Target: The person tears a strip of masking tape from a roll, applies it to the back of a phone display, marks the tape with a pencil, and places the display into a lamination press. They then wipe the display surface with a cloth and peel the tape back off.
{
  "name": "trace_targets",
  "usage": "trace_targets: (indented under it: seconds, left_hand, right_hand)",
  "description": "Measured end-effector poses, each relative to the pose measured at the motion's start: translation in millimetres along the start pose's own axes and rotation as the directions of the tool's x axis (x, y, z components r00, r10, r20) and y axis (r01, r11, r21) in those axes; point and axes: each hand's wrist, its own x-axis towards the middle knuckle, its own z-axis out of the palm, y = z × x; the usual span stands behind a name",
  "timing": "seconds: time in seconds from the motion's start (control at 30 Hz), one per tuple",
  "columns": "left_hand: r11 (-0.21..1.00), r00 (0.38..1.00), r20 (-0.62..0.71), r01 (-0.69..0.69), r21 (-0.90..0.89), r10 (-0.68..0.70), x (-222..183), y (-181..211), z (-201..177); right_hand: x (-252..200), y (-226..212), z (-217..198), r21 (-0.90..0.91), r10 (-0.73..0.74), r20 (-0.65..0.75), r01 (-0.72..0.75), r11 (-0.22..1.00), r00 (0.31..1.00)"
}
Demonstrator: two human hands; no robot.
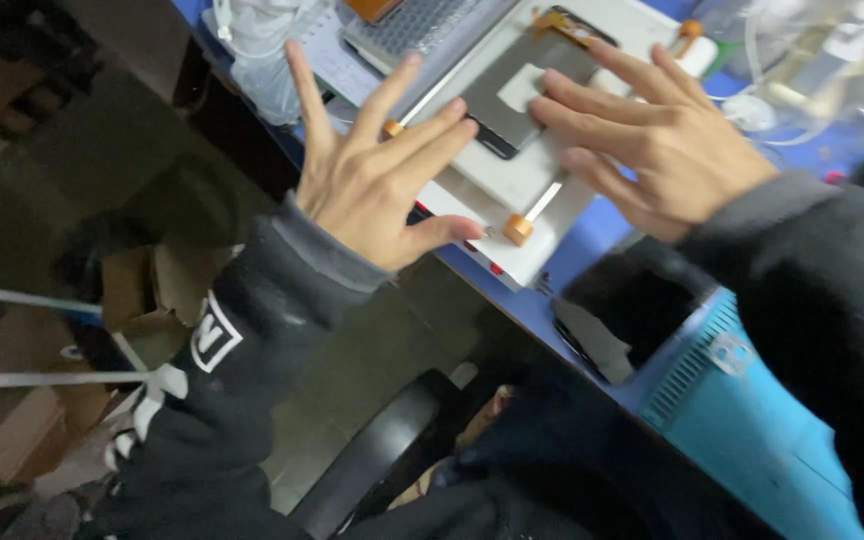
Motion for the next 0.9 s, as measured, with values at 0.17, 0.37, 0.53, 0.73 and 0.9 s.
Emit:
trace_targets:
  seconds: [0.17,0.37,0.53,0.73,0.9]
  left_hand:
    - [1.0,0.999,-0.028,0.024,-0.012,-0.024,1.1,-6.2,9.2]
    - [0.995,0.998,-0.015,0.055,-0.078,-0.056,5.1,-6.8,4.1]
    - [0.997,0.998,-0.013,0.059,-0.058,-0.06,8.7,-3.2,1.8]
    - [0.993,0.997,-0.043,0.062,-0.101,-0.066,10.3,0.4,2.8]
    - [0.996,0.996,-0.058,0.058,-0.072,-0.062,8.8,2.2,5.1]
  right_hand:
    - [12.2,-9.0,-12.4,0.063,-0.042,-0.008,0.042,0.997,0.999]
    - [23.6,-20.0,-16.7,0.098,0.022,-0.025,-0.02,0.995,0.999]
    - [27.6,-14.6,-14.4,0.079,0.054,-0.024,-0.052,0.996,0.998]
    - [24.1,-5.3,-14.5,-0.016,0.013,0.022,-0.013,1.0,1.0]
    - [25.0,-14.1,-15.1,0.119,0.001,-0.079,0.008,0.993,0.997]
